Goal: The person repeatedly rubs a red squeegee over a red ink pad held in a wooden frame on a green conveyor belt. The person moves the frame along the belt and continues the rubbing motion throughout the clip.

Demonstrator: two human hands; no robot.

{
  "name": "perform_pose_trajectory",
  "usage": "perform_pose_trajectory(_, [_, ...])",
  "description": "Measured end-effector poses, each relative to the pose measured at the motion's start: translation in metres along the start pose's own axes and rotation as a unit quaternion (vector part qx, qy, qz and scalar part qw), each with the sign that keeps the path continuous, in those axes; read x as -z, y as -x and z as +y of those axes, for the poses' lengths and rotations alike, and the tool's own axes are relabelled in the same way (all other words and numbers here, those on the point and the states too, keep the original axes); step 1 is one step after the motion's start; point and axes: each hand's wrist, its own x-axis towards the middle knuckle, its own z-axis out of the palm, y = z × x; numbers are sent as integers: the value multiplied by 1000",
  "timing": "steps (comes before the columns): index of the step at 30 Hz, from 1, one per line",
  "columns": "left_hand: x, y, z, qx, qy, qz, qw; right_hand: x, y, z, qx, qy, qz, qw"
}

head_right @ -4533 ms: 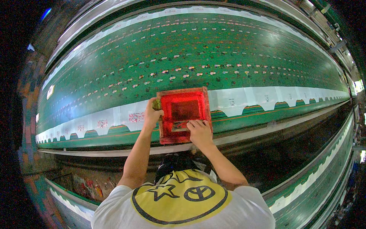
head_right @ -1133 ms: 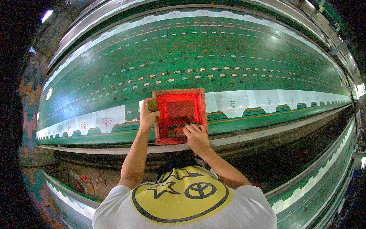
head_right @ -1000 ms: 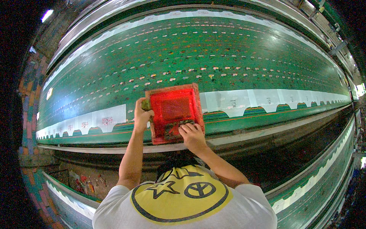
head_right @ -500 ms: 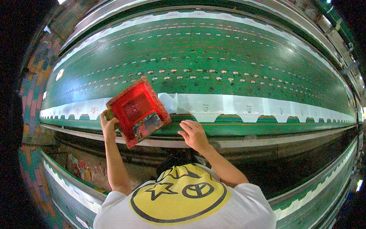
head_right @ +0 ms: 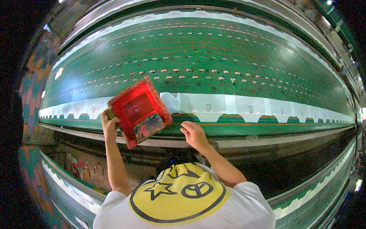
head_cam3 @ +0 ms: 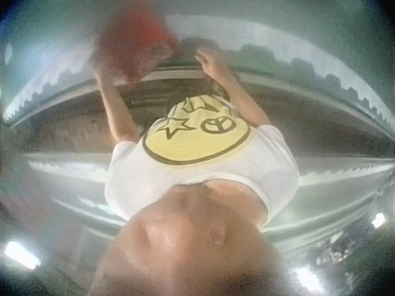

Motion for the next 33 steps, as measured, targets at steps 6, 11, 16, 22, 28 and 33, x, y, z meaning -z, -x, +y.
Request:
perform_pose_trajectory(6, [-90,3,-13,-14,15,-105,994,20,7,16,-107,-41,97,989])
perform_pose_trajectory(11, [-177,26,-18,-10,6,-186,982,59,27,45,-189,0,151,970])
perform_pose_trajectory(16, [-258,63,-42,-65,-43,-231,970,105,63,89,-300,35,135,944])
perform_pose_trajectory(22, [-292,81,-74,-25,-82,-255,963,137,90,108,-350,72,105,928])
perform_pose_trajectory(28, [-296,77,-87,-24,-113,-264,957,142,97,111,-383,72,83,917])
perform_pose_trajectory(33, [-295,78,-91,17,-91,-277,956,145,98,109,-384,62,87,917])
